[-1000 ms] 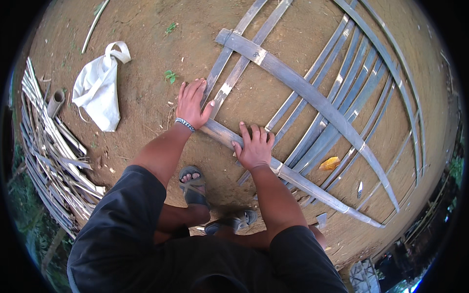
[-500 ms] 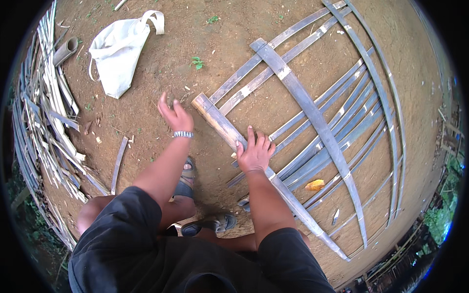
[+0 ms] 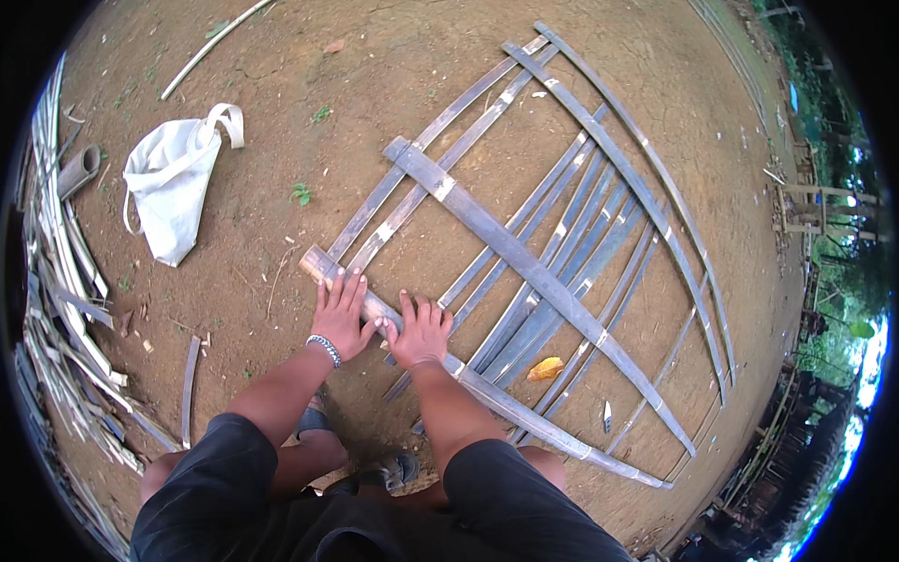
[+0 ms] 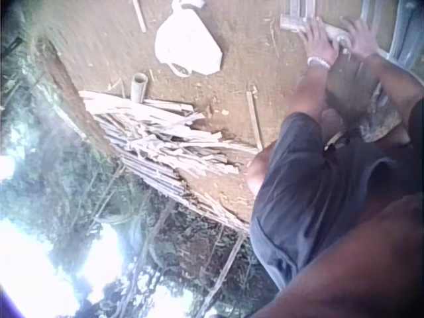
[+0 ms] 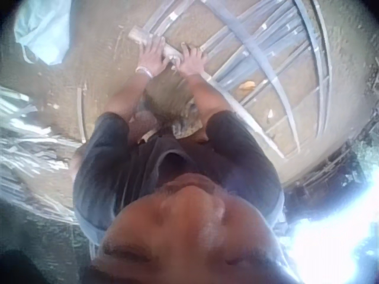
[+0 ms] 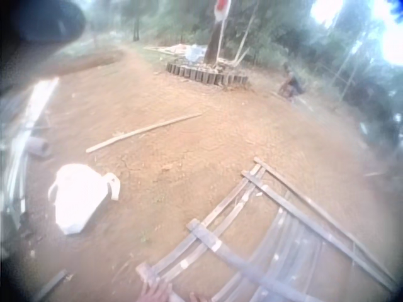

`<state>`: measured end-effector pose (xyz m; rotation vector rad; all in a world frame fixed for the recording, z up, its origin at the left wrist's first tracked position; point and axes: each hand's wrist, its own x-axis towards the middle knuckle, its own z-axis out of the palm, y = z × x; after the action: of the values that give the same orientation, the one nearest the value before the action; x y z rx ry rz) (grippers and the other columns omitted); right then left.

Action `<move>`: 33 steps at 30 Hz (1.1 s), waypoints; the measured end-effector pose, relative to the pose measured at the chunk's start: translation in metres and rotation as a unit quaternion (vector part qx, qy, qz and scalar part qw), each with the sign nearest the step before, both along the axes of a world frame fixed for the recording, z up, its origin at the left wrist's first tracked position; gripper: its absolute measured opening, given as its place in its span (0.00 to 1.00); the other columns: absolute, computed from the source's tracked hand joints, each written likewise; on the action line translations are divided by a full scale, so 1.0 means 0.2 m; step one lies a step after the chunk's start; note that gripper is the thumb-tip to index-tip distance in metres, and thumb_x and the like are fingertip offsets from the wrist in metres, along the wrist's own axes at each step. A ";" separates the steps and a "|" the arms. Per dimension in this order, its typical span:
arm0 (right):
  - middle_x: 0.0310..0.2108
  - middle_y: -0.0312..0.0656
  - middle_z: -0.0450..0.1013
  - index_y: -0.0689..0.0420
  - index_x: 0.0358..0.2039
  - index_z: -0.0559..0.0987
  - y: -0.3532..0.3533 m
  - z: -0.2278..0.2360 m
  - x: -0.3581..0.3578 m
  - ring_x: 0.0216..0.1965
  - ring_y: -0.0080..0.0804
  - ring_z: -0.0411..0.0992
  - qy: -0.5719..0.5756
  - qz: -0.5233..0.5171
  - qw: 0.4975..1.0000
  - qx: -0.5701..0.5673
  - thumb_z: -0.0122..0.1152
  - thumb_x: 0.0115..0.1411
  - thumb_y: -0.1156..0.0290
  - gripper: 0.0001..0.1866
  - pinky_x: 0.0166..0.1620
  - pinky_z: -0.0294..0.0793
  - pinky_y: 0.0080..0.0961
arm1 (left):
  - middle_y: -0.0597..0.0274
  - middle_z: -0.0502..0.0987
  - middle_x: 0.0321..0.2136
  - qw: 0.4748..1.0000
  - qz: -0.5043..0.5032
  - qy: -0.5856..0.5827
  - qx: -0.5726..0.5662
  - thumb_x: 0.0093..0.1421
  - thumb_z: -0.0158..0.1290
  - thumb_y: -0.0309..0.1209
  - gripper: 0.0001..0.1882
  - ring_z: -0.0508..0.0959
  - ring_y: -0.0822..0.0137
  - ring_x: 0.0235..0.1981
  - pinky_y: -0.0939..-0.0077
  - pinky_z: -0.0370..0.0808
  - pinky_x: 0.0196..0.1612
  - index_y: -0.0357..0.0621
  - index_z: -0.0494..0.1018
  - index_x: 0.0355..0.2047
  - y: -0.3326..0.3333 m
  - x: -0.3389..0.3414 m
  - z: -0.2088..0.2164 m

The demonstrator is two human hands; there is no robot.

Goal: The person assembles a large bamboo frame by positioning long strips of bamboo across a base and hammering small pegs or nails through the joints using an axe head.

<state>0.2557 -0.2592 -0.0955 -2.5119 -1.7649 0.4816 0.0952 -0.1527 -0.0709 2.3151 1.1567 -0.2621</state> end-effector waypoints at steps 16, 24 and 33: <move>0.62 0.44 0.66 0.46 0.70 0.68 0.00 0.04 0.00 0.66 0.44 0.60 0.024 -0.013 1.000 -0.008 0.54 0.66 0.42 0.36 0.70 0.49 0.54 | 0.48 0.47 0.78 1.000 -0.005 0.003 0.006 0.67 0.47 0.60 0.49 0.43 0.46 0.79 0.36 0.35 0.77 0.35 0.53 0.75 0.00 0.01 -0.02; 0.63 0.43 0.66 0.46 0.69 0.70 0.01 0.08 0.01 0.66 0.43 0.60 0.033 -0.020 0.999 -0.019 0.52 0.67 0.42 0.35 0.69 0.50 0.53 | 0.50 0.46 0.79 0.999 -0.035 0.016 0.015 0.68 0.44 0.61 0.48 0.40 0.46 0.80 0.29 0.32 0.75 0.37 0.51 0.76 0.05 0.04 -0.06; 0.63 0.42 0.66 0.45 0.69 0.70 0.01 0.07 0.02 0.67 0.39 0.60 0.018 -0.014 1.000 -0.016 0.52 0.67 0.41 0.34 0.67 0.51 0.53 | 0.55 0.41 0.80 0.997 -0.030 0.066 0.019 0.70 0.39 0.63 0.48 0.35 0.47 0.80 0.24 0.28 0.73 0.39 0.48 0.77 0.08 0.13 -0.02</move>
<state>0.2591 -0.2574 -0.0822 -2.5272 -1.7218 0.5553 0.1204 -0.1370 -0.0742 2.4001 1.1653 -0.4251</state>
